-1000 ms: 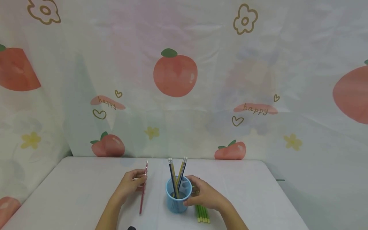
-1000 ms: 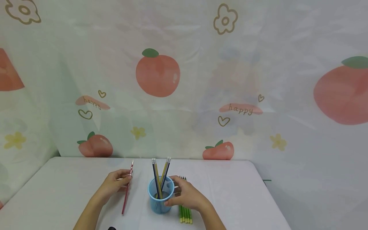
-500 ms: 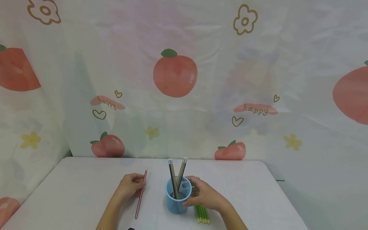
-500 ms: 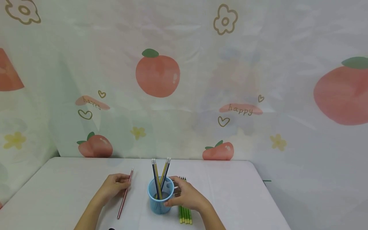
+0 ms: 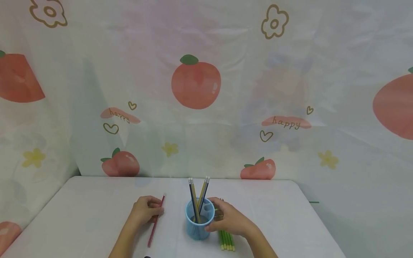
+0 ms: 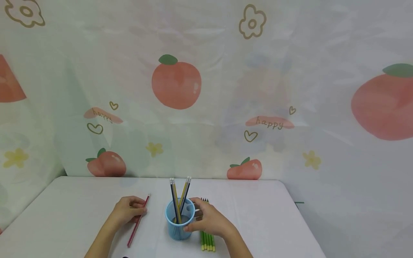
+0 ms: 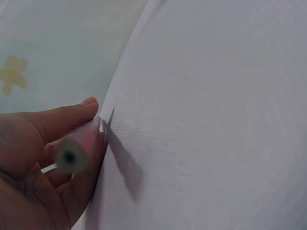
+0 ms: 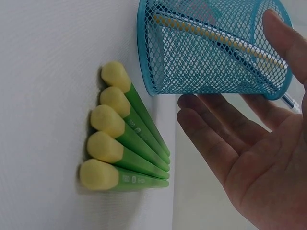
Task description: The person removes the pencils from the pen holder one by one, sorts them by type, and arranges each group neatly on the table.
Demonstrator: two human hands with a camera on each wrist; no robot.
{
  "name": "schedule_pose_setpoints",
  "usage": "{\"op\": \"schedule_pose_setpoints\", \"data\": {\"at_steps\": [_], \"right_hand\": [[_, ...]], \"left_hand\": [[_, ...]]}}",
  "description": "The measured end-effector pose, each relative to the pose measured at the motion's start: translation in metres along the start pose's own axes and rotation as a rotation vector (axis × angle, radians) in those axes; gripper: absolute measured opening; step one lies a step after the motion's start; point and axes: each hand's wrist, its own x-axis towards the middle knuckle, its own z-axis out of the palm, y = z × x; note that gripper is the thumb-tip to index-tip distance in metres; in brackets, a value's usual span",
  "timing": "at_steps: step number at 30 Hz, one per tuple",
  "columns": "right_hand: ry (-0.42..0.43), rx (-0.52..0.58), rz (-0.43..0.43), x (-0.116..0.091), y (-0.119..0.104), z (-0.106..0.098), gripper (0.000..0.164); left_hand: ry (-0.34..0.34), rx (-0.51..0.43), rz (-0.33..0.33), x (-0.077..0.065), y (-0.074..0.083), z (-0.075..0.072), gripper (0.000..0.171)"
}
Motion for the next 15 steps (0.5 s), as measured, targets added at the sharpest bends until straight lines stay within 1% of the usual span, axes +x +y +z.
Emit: {"op": "schedule_pose_setpoints", "data": {"at_steps": [10,15], "right_hand": [[-0.001,0.009,-0.009,-0.0011,-0.0023,-0.0003,0.073],[-0.004,-0.004,-0.016,-0.0001,0.0003,-0.0007,0.072]], "left_hand": [[-0.01,-0.012,0.008,-0.002,0.0021,-0.001,0.032],[-0.007,-0.034,0.02,-0.001,0.0075,-0.0014,0.031]]}}
